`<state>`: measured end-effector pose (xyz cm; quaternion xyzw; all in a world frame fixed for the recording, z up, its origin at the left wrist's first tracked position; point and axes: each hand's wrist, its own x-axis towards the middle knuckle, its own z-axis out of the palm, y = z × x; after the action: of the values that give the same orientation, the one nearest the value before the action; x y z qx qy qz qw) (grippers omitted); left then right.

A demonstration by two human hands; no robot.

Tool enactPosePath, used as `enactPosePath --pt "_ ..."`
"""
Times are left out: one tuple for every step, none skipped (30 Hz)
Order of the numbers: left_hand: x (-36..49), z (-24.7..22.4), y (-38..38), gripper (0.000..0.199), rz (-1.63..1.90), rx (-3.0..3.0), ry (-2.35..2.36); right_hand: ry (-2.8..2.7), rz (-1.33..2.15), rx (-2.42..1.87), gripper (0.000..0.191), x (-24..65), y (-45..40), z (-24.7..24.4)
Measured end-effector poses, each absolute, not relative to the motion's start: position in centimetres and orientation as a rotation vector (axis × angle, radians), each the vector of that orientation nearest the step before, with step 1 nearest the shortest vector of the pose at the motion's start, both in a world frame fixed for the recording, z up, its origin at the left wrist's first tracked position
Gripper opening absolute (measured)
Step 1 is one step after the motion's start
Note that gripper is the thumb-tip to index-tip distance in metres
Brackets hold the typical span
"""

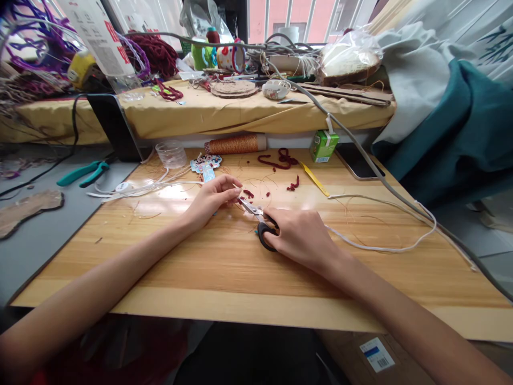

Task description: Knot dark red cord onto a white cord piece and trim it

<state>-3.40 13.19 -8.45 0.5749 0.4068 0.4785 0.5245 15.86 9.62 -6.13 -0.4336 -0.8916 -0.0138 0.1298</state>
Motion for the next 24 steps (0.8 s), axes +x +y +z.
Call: enactPosePath --pt "-3.45 -8.47 13.22 0.012 1.134 1.373 0.980 -2.590 -0.067 -1.248 0.023 15.91 9.61 -6.19" --pt "-3.49 -8.50 13.24 0.013 1.125 1.370 0.989 -2.586 -0.088 -1.240 0.023 15.95 9.59 -6.25" --pt "-3.53 -8.52 13.27 0.013 1.119 1.366 0.998 -2.578 -0.103 -1.235 0.023 16.00 9.59 -6.29" --pt "-3.56 -8.53 13.29 0.013 1.116 1.363 1.006 -2.570 -0.109 -1.233 0.023 16.06 9.59 -6.32" --pt "-3.57 -8.54 13.32 0.014 1.118 1.362 1.011 -2.562 -0.107 -1.233 0.024 16.11 9.61 -6.32" --pt "-3.58 -8.54 13.34 0.013 1.123 1.362 1.014 -2.554 -0.096 -1.231 0.024 16.16 9.63 -6.31" --pt "-3.57 -8.54 13.36 0.013 1.129 1.361 1.017 -2.546 -0.078 -1.226 0.025 16.20 9.66 -6.27" --pt "-3.56 -8.54 13.39 0.013 1.137 1.358 1.020 -2.535 -0.058 -1.217 0.026 16.21 9.68 -6.20" --pt "-3.54 -8.53 13.41 0.012 1.143 1.352 1.025 -2.525 -0.036 -1.205 0.027 16.21 9.71 -6.12" --pt "-3.53 -8.52 13.42 0.011 1.146 1.343 1.031 -2.517 -0.016 -1.194 0.027 16.18 9.72 -6.02" --pt "-3.51 -8.51 13.43 0.011 1.148 1.335 1.037 -2.512 -0.004 -1.189 0.027 16.15 9.73 -5.93" --pt "-3.50 -8.48 13.43 0.010 1.146 1.328 1.041 -2.512 -0.005 -1.189 0.027 16.11 9.74 -5.85" --pt "-3.49 -8.46 13.42 0.010 1.144 1.325 1.043 -2.516 -0.020 -1.194 0.027 16.07 9.76 -5.81" --pt "-3.49 -8.43 13.41 0.010 1.142 1.328 1.043 -2.522 -0.050 -1.203 0.027 16.05 9.78 -5.80" --pt "-3.49 -8.41 13.40 0.010 1.139 1.336 1.042 -2.531 -0.088 -1.213 0.027 16.03 9.80 -5.83" --pt "-3.49 -8.39 13.39 0.010 1.133 1.347 1.042 -2.538 -0.130 -1.220 0.028 16.03 9.83 -5.89" --pt "-3.49 -8.37 13.39 0.010 1.125 1.357 1.041 -2.545 -0.173 -1.223 0.029 16.04 9.87 -5.97" --pt "-3.49 -8.36 13.39 0.011 1.115 1.365 1.041 -2.551 -0.214 -1.222 0.030 16.05 9.89 -6.06" --pt "-3.50 -8.36 13.41 0.011 1.105 1.369 1.039 -2.555 -0.253 -1.216 0.030 16.06 9.91 -6.14" --pt "-3.50 -8.36 13.42 0.012 1.097 1.371 1.036 -2.557 -0.293 -1.207 0.031 16.07 9.91 -6.20" --pt "-3.50 -8.36 13.43 0.012 1.091 1.372 1.030 -2.557 -0.334 -1.196 0.031 16.08 9.90 -6.24" --pt "-3.50 -8.35 13.44 0.013 1.088 1.373 1.023 -2.558 -0.373 -1.183 0.030 16.09 9.87 -6.26" --pt "-3.50 -8.33 13.44 0.013 1.085 1.374 1.017 -2.562 -0.408 -1.169 0.029 16.11 9.85 -6.27" --pt "-3.49 -8.29 13.42 0.014 1.079 1.376 1.011 -2.570 -0.439 -1.153 0.028 16.14 9.83 -6.27"
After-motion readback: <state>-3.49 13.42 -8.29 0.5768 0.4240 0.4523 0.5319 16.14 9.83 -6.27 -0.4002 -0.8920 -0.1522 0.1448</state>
